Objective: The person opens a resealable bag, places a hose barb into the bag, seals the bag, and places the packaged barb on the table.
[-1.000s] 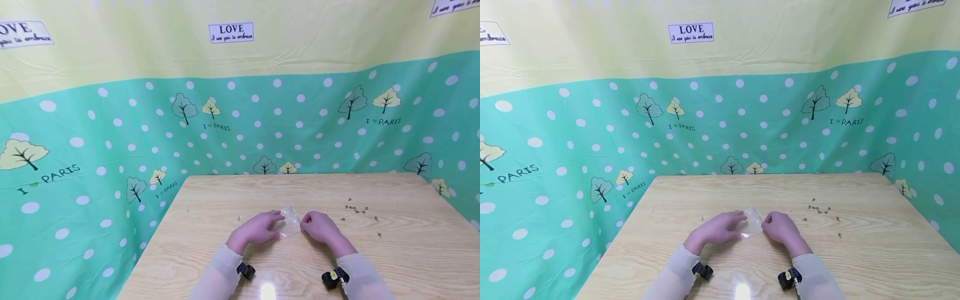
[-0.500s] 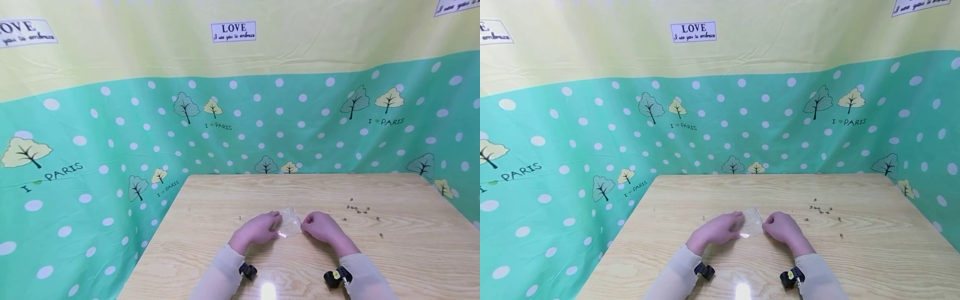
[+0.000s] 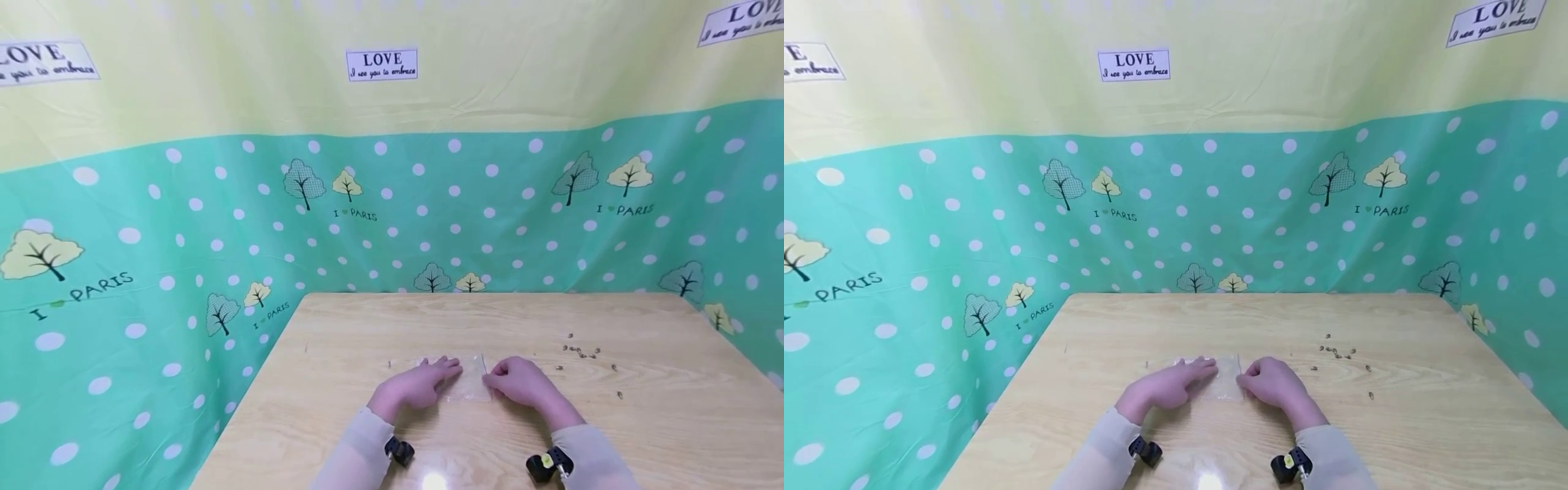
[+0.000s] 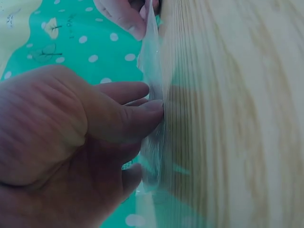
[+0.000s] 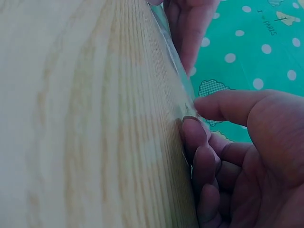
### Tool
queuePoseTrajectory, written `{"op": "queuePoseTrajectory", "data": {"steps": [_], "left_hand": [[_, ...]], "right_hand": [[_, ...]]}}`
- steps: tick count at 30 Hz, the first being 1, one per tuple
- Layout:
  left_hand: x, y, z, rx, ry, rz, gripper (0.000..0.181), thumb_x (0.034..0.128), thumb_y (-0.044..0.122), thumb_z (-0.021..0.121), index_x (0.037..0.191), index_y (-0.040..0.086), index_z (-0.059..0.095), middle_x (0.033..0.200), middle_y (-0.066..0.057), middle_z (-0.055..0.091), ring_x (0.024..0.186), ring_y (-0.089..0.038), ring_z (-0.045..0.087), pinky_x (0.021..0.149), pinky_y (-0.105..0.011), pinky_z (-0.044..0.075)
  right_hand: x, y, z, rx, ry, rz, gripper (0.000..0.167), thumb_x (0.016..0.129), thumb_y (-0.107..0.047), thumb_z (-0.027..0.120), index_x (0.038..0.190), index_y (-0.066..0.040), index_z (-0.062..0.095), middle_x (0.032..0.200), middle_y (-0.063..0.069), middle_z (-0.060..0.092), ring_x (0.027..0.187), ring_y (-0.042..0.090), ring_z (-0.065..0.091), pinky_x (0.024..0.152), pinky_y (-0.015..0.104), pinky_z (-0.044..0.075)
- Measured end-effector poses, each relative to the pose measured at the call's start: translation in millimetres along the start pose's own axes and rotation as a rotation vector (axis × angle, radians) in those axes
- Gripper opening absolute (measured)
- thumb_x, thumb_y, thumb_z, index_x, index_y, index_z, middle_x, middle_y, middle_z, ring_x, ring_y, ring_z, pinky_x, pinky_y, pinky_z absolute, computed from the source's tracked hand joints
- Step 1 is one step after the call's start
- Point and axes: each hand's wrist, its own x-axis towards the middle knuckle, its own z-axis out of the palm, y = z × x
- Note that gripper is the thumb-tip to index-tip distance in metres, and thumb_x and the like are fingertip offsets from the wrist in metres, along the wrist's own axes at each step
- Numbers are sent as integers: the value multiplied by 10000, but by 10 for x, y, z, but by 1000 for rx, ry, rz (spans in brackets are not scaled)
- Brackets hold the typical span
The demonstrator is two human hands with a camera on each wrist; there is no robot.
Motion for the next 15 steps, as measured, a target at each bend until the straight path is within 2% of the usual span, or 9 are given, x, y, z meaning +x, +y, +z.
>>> {"op": "queuePoseTrajectory", "data": {"steps": [4, 7, 12, 15], "left_hand": [[9, -11, 29, 7, 54, 13, 747, 957, -119, 588, 1633, 175, 468, 1710, 6, 382, 1601, -236, 285, 1304, -480, 213], [39, 31, 42, 4, 129, 8, 708, 942, -74, 666, 1592, 171, 531, 1678, -24, 440, 1568, -267, 364, 1282, -491, 282], [157, 205, 41, -60, 280, 9, 444, 999, 91, 721, 1440, 116, 680, 1514, -55, 627, 1415, -260, 570, 1197, -428, 444], [267, 315, 50, -139, 346, -8, 322, 1002, 104, 731, 1323, 100, 753, 1346, -25, 733, 1278, -202, 664, 1097, -358, 530]], "right_hand": [[-16, 7, 22, -5, 16, -3, 267, 952, -278, 764, 753, -122, 678, 707, 1, 623, 661, 178, 536, 621, 328, 413], [-12, 15, 36, -2, 36, 4, 249, 943, -272, 772, 764, -123, 684, 718, 0, 627, 674, 180, 542, 630, 331, 420], [14, 33, 61, 18, 51, 8, 264, 949, -260, 765, 741, -125, 674, 687, -2, 623, 653, 175, 531, 619, 325, 397], [33, 19, 52, 49, 53, 11, 261, 948, -243, 759, 735, -119, 674, 671, -1, 628, 638, 168, 534, 607, 312, 402]]}}
